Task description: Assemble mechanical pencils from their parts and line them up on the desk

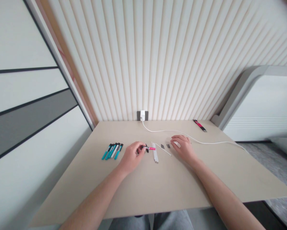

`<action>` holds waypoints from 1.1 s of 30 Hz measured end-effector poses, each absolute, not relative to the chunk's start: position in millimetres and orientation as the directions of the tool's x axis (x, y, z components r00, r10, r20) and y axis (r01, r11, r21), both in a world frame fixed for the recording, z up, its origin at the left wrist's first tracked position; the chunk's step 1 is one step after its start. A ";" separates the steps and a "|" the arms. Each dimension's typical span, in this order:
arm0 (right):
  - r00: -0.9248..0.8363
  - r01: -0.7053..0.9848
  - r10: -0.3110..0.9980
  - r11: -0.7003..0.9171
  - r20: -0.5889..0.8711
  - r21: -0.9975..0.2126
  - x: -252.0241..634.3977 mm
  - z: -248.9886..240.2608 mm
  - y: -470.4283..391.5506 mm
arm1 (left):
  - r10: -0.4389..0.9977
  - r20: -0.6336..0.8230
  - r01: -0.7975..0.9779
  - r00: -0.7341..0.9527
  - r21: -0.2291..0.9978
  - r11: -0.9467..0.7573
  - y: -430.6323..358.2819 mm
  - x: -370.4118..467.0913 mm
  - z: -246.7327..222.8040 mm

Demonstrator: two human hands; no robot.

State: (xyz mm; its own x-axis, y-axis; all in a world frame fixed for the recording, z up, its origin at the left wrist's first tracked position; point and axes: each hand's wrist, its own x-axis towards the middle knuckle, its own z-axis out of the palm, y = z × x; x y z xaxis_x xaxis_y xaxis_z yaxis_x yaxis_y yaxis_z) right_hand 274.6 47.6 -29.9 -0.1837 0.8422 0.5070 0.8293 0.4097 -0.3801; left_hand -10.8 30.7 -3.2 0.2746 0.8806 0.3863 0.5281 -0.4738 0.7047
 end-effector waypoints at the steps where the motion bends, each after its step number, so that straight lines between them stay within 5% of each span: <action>1: -0.147 0.789 0.844 0.415 0.516 -0.454 272.2 -28.5 46.1 | 0.894 0.364 0.517 0.262 0.729 -0.449 31.0 -10.9 -3.5; 4: -0.075 0.659 0.872 0.408 0.484 -0.632 260.0 -26.6 39.6 | 0.927 0.286 0.448 0.242 0.815 -0.369 32.5 -11.8 -5.6; 8: -0.123 0.545 0.890 0.430 0.439 -0.720 237.4 -26.3 29.8 | 0.945 0.212 0.358 0.249 0.887 -0.293 34.3 -12.4 -9.2; 33: -0.251 0.519 0.832 0.547 0.494 -0.657 224.7 -23.4 23.6 | 0.937 0.173 0.309 0.303 0.913 -0.268 34.3 -10.1 -15.5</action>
State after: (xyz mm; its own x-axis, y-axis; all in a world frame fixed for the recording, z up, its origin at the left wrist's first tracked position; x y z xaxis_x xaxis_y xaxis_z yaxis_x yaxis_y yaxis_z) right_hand 224.7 23.6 -23.4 -0.2509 0.8323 0.4944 0.5186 0.5468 -0.6573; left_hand -10.1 34.3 -15.5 0.3030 0.9372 0.1729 0.3089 -0.2682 0.9125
